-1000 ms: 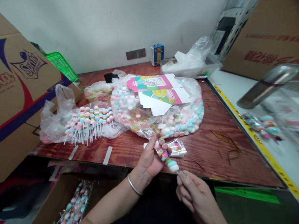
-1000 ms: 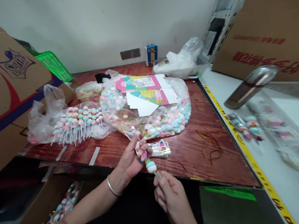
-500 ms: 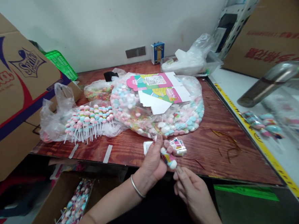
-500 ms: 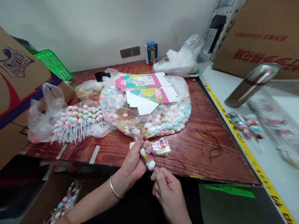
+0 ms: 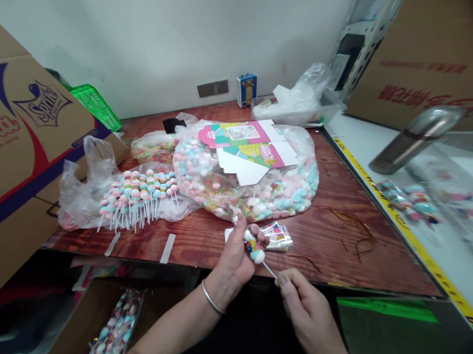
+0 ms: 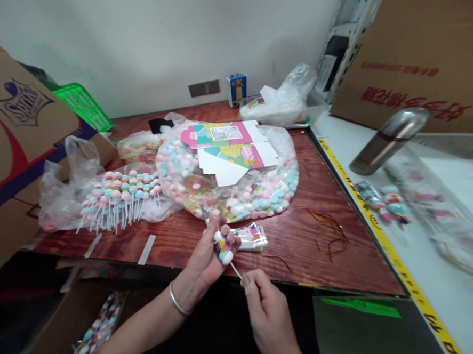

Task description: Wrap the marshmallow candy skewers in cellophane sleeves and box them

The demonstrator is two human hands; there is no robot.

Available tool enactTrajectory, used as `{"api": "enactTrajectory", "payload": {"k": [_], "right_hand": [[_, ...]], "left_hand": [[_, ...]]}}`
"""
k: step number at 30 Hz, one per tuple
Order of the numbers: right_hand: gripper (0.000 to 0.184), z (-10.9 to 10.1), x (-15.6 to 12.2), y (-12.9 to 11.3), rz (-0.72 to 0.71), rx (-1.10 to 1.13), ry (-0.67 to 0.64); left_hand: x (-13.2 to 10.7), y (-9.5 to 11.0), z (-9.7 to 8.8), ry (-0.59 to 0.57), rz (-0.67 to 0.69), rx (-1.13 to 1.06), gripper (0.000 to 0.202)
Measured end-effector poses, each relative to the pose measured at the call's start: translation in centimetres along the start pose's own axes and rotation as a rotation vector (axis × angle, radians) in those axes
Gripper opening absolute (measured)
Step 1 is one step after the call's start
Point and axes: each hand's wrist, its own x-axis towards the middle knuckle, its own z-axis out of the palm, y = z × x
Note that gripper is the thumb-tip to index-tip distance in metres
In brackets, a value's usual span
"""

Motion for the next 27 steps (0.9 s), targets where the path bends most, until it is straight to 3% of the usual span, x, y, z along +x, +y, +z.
{"api": "enactTrajectory", "payload": {"k": [3, 7, 11, 16, 20, 24, 27], "right_hand": [[0.041, -0.1, 0.2, -0.4, 0.329, 0.47, -0.168], [0.039, 0.2, 0.4, -1.3, 0.495, 0.776, -0.233], [0.037, 0.8, 0.9, -2.0, 0.499, 0.868, -0.155], [0.036, 1.0, 1.3, -1.7, 0.4, 0.695, -0.081], [0.031, 0.8, 1.2, -0.9, 0.104, 0.244, 0.042], [0.011, 0.7, 1.5, -0.3, -0.45, -0.408, 0.339], [0.009, 0.5, 1.9, 0.0, -0.817, -0.74, 0.452]], "left_hand": [[0.0, 0.2, 0.0, -0.035, -0.007, -0.018, 0.028], [-0.5, -0.6, 0.3, -0.06, -0.007, 0.014, 0.032], [-0.9, -1.8, 0.4, -0.05, -0.009, 0.064, 0.038], [-0.7, -2.0, -0.1, -0.04, -0.009, 0.066, 0.04], [-0.5, -2.0, 0.0, -0.003, -0.018, 0.07, 0.037], [-0.6, -1.9, 0.6, 0.026, -0.017, 0.043, 0.033], [-0.7, -1.7, 1.0, 0.044, -0.051, 0.021, 0.032]]}}
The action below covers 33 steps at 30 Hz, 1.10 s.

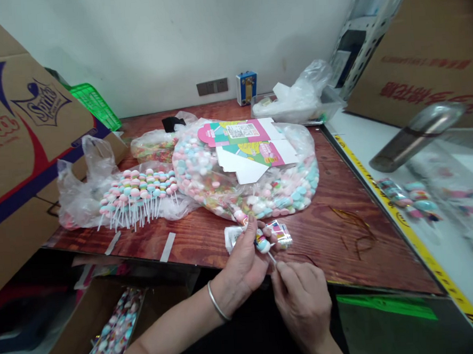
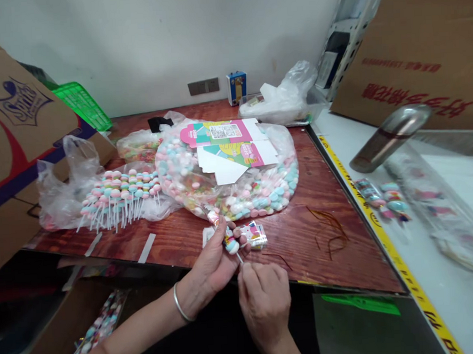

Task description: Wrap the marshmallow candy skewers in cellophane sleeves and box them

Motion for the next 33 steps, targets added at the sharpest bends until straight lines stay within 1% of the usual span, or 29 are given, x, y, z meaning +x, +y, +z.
{"api": "enactTrajectory", "payload": {"k": [2, 5, 8, 9, 10, 11, 12, 15, 16, 17, 18, 19, 20, 21, 22, 23, 24, 26, 27, 28, 29, 30, 31, 32, 33], "right_hand": [[0.018, 0.0, 0.0, 0.3, -0.103, -0.075, 0.029], [0.02, 0.1, 0.0, 0.5, -0.137, -0.079, 0.038], [0.019, 0.0, 0.0, 0.5, -0.129, -0.029, 0.036], [0.017, 0.0, 0.1, 0.4, -0.096, 0.015, 0.03], [0.013, -0.1, 0.1, 0.3, -0.025, 0.085, 0.007], [0.008, -0.2, 0.2, 0.1, 0.095, 0.19, -0.042], [0.003, -0.3, 0.2, -0.1, 0.262, 0.331, -0.123], [0.029, -0.8, 0.5, -0.8, 0.909, 0.916, -0.427], [0.035, -0.9, 0.5, -1.1, 1.102, 1.11, -0.486], [0.038, -1.1, 0.6, -1.3, 1.254, 1.273, -0.51], [0.038, -1.1, 0.7, -1.5, 1.359, 1.391, -0.5], [0.037, -1.2, 0.7, -1.6, 1.411, 1.451, -0.472], [0.035, -1.2, 0.7, -1.7, 1.405, 1.451, -0.44], [0.034, -1.3, 0.7, -1.7, 1.345, 1.389, -0.412], [0.031, -1.3, 0.6, -1.6, 1.239, 1.27, -0.389], [0.027, -1.3, 0.5, -1.4, 1.088, 1.107, -0.364], [0.023, -1.3, 0.4, -1.2, 0.9, 0.915, -0.327], [0.017, -1.3, 0.2, -0.7, 0.483, 0.501, -0.222], [0.017, -1.3, 0.1, -0.4, 0.295, 0.308, -0.17], [0.018, -1.2, 0.1, -0.3, 0.142, 0.141, -0.13], [0.019, -1.0, 0.1, -0.1, 0.031, 0.006, -0.113], [0.019, -0.8, 0.1, -0.1, -0.034, -0.09, -0.111], [0.017, -0.7, 0.2, -0.1, -0.055, -0.137, -0.117], [0.014, -0.5, 0.2, -0.1, -0.033, -0.136, -0.128], [0.015, -0.3, 0.3, -0.2, 0.03, -0.093, -0.139]], "left_hand": [[0.0, 0.2, 0.1, 0.013, -0.03, -0.019, 0.032], [0.0, 0.4, 0.1, 0.053, -0.044, -0.041, 0.031], [0.2, 0.5, 0.0, 0.085, -0.04, -0.052, 0.03], [0.3, 0.6, 0.0, 0.084, -0.041, -0.056, 0.03], [0.4, 0.6, -0.1, 0.078, -0.043, -0.058, 0.03], [0.5, 0.7, -0.1, 0.07, -0.04, -0.059, 0.03], [0.5, 0.7, -0.2, 0.057, -0.032, -0.058, 0.03], [0.5, 0.7, -0.3, -0.017, 0.005, -0.049, 0.029], [0.4, 0.7, -0.3, -0.045, 0.014, -0.043, 0.028], [0.3, 0.7, -0.4, -0.07, 0.021, -0.037, 0.028], [0.2, 0.7, -0.4, -0.089, 0.026, -0.03, 0.027], [0.2, 0.7, -0.4, -0.099, 0.029, -0.022, 0.026], [0.1, 0.7, -0.5, -0.104, 0.03, -0.016, 0.025], [0.1, 0.7, -0.5, -0.107, 0.026, -0.013, 0.025], [0.1, 0.8, -0.4, -0.108, 0.018, -0.014, 0.025], [0.1, 0.9, -0.4, -0.106, 0.005, -0.019, 0.025], [0.1, 1.0, -0.3, -0.102, -0.008, -0.024, 0.025], [0.2, 1.2, 0.0, -0.077, -0.028, -0.033, 0.026], [0.1, 1.2, 0.1, -0.06, -0.033, -0.034, 0.027], [0.1, 1.1, 0.2, -0.044, -0.035, -0.031, 0.027], [0.1, 0.9, 0.2, -0.031, -0.035, -0.026, 0.027], [0.0, 0.5, 0.2, -0.023, -0.038, -0.02, 0.028], [-0.1, 0.1, 0.2, -0.021, -0.042, -0.01, 0.028], [-0.3, -0.3, 0.1, -0.027, -0.049, 0.007, 0.029], [-0.4, -0.8, -0.1, -0.035, -0.059, 0.032, 0.03]]}}
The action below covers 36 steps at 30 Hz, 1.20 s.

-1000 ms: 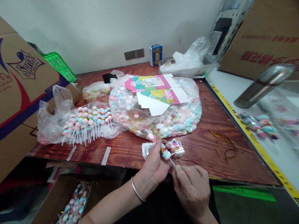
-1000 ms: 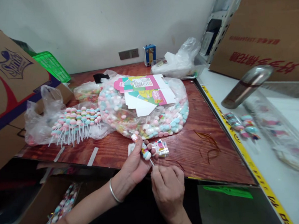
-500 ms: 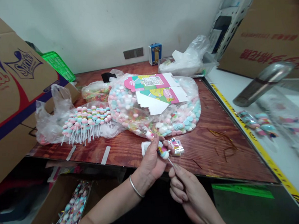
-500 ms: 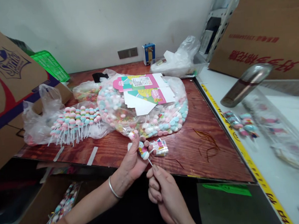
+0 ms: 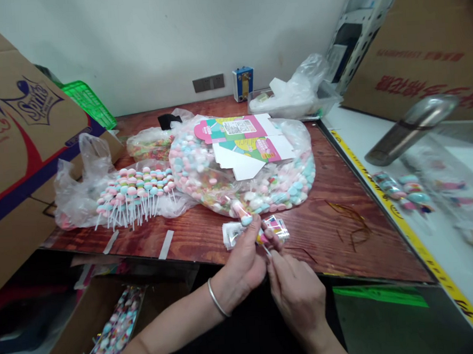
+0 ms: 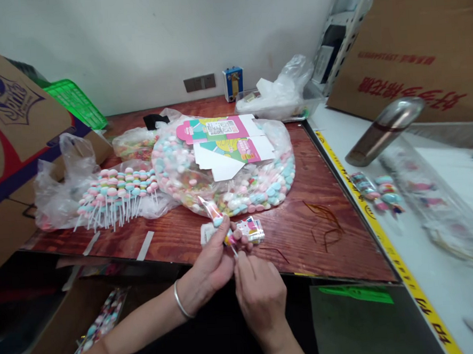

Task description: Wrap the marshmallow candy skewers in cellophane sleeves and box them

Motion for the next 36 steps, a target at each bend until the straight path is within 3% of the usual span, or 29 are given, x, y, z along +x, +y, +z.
{"api": "enactTrajectory", "payload": {"k": [5, 8, 10, 13, 18, 21, 24, 28, 30, 34, 36], "right_hand": [[0.031, -0.3, 0.2, -0.5, 0.545, 0.57, -0.186], [0.035, -0.7, 0.3, -0.7, 0.739, 0.836, -0.286], [0.039, -0.7, 0.6, -0.7, 0.807, 0.883, -0.275], [0.044, -0.3, 1.2, -0.6, 0.826, 0.833, -0.202], [0.043, -0.2, 1.6, -0.3, 0.873, 0.803, -0.203], [0.035, 0.0, 1.4, -0.1, 0.946, 1.007, -0.155], [0.036, 0.3, 1.4, 0.0, 1.11, 1.317, -0.104], [0.04, -0.1, 1.4, 0.3, 1.24, 1.544, -0.249], [0.038, -0.3, 1.2, 0.2, 1.198, 1.42, -0.257], [0.035, -0.2, 0.6, -0.3, 0.949, 0.923, -0.052], [0.032, -0.1, 0.5, -0.5, 0.943, 0.972, -0.045]], "left_hand": [[-0.3, -0.4, -0.9, -0.076, -0.012, 0.165, 0.039], [-0.2, 0.0, -1.3, -0.093, 0.036, 0.178, 0.043], [-0.1, -0.2, -1.4, -0.121, 0.05, 0.23, 0.039], [-0.3, -1.4, -1.3, -0.123, 0.071, 0.298, 0.036], [-0.3, -2.3, -1.2, -0.071, 0.144, 0.314, 0.036], [-0.2, -2.0, -1.5, -0.105, 0.13, 0.4, 0.034], [-0.5, -1.4, -2.0, -0.207, 0.006, 0.411, 0.033], [-0.8, -0.8, -2.3, -0.253, -0.023, 0.415, 0.03], [-0.7, -0.9, -2.3, -0.213, 0.036, 0.463, 0.028], [-0.6, -1.1, -2.0, -0.134, 0.137, 0.536, 0.026], [-0.7, -0.8, -1.9, -0.175, 0.097, 0.52, 0.023]]}}
